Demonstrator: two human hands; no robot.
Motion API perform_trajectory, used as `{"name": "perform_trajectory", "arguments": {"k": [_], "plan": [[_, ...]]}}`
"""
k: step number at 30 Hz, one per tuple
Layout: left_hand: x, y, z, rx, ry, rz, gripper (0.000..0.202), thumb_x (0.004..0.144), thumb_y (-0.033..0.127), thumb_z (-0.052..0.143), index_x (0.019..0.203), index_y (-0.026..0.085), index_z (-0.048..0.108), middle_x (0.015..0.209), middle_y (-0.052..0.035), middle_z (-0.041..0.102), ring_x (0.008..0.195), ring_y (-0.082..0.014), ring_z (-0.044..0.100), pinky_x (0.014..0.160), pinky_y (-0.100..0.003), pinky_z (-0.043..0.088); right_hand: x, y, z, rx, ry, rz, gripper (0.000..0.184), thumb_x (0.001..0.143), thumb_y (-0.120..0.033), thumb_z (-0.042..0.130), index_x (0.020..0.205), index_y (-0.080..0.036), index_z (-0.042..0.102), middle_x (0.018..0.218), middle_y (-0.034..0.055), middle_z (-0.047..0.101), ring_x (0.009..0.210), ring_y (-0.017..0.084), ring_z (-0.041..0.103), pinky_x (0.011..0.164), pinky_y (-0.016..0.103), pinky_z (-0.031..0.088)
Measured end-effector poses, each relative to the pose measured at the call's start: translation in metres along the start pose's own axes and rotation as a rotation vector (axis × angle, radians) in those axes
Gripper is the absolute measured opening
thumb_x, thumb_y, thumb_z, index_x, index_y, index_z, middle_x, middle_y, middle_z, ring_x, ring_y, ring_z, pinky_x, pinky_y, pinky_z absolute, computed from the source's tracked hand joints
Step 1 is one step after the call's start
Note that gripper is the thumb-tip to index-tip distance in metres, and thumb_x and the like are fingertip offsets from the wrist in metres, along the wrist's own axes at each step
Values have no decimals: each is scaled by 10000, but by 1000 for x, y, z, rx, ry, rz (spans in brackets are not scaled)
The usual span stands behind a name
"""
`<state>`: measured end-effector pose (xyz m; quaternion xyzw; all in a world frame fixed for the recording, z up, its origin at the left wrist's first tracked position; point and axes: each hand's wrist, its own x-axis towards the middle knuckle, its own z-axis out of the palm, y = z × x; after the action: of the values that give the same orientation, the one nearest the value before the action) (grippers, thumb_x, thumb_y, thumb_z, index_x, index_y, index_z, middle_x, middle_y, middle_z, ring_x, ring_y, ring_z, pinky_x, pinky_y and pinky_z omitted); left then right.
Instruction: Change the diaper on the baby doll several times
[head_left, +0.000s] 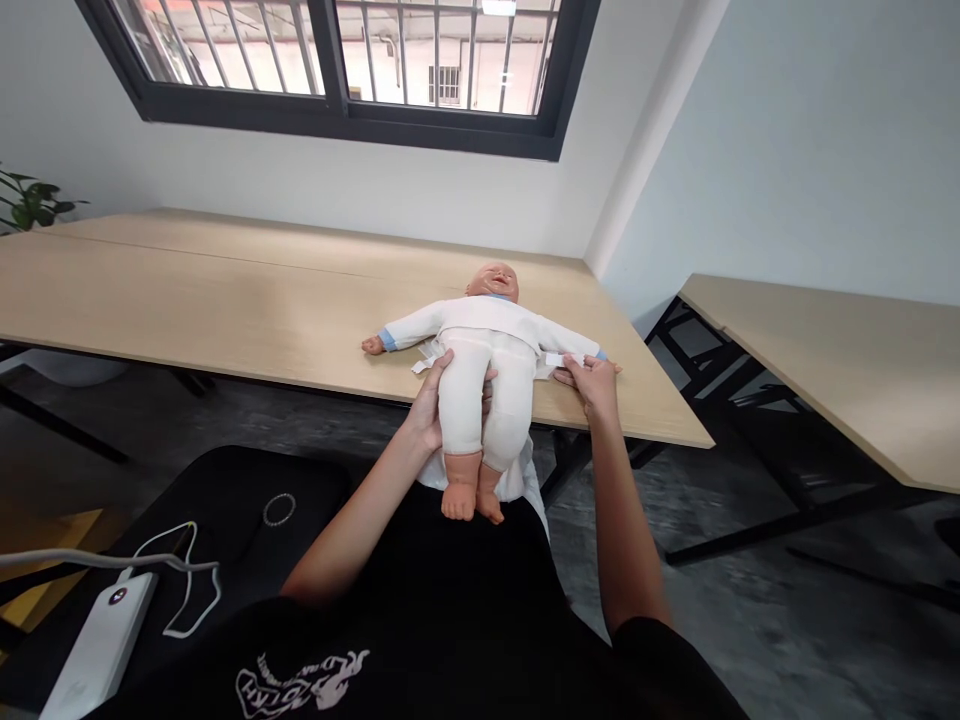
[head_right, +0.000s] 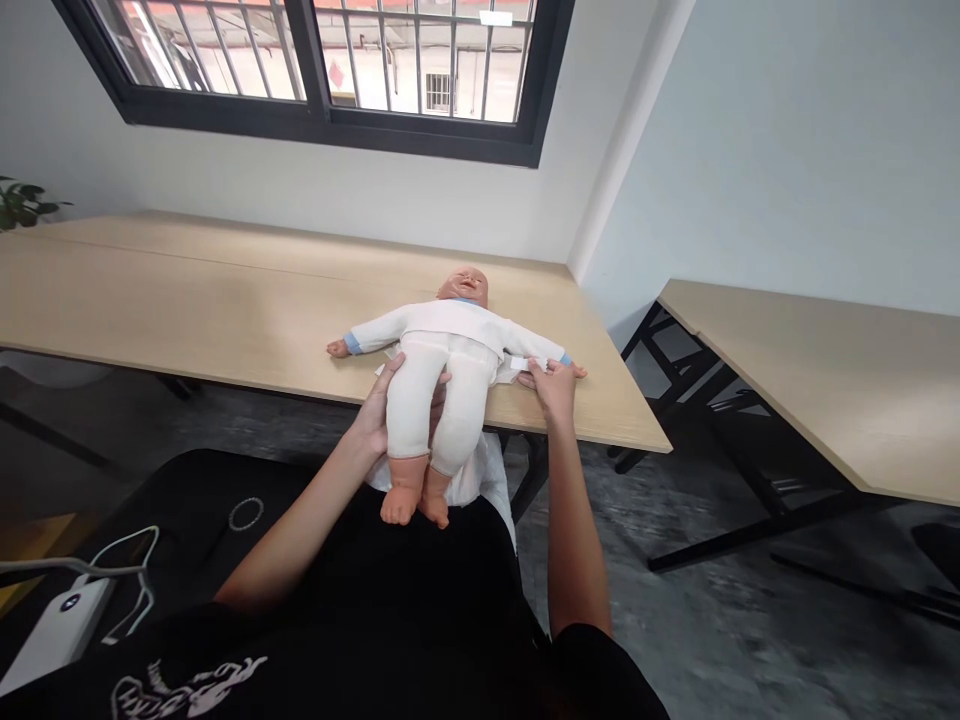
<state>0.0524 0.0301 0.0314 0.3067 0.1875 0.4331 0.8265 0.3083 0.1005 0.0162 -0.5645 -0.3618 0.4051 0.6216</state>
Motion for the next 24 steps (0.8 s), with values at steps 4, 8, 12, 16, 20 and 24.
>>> {"name": "perform_trajectory", "arguments": {"k": [4,8,12,16,20,24], "plan": [[-21,3,5,55,144,-38,533,978,518,512,1150,58,719,1136,-153,758,1226,-338,643,1083,-440,489,-21,-1,-15,-299,150,-258,188,836,-187,683,1001,-105,643,945,106,680,750,166,651,860,358,573],[-41,0,4,274,293,58,525,697,335,885,1128,108,690,1076,-130,758,1022,-283,704,933,-369,557,-87,-2,-4,-388,125,-473,455,862,-452,694,1179,-136,611,950,84,666,794,195,636,815,375,563],[-49,-7,-6,553,482,216,720,543,305,956,1169,140,642,1069,-93,738,959,-246,681,833,-316,538,-148,8,26,-468,-15,-539,786,813,-593,742,1412,-173,456,1251,152,570,980,248,638,865,420,569],[-51,-11,-18,820,660,286,640,560,410,911,1075,129,654,1072,-118,715,1018,-298,651,846,-356,509,-162,22,42,-599,-29,-750,817,856,-442,715,1519,-185,312,1423,191,404,1333,330,454,1061,513,487],[-53,-11,-27,875,682,292,602,593,446,866,1055,132,641,1068,-124,704,1031,-314,643,857,-372,497,-145,18,23,-769,-47,-910,723,873,-224,609,1531,-188,310,1433,187,391,1378,333,406,1099,539,456],[-55,-10,-29,790,639,279,596,610,434,869,1078,153,630,1073,-102,709,1014,-293,652,840,-350,502,-126,5,-4,-1090,-85,-1057,612,915,-75,475,1507,-221,422,1480,179,409,1383,338,429,1098,547,451]]}}
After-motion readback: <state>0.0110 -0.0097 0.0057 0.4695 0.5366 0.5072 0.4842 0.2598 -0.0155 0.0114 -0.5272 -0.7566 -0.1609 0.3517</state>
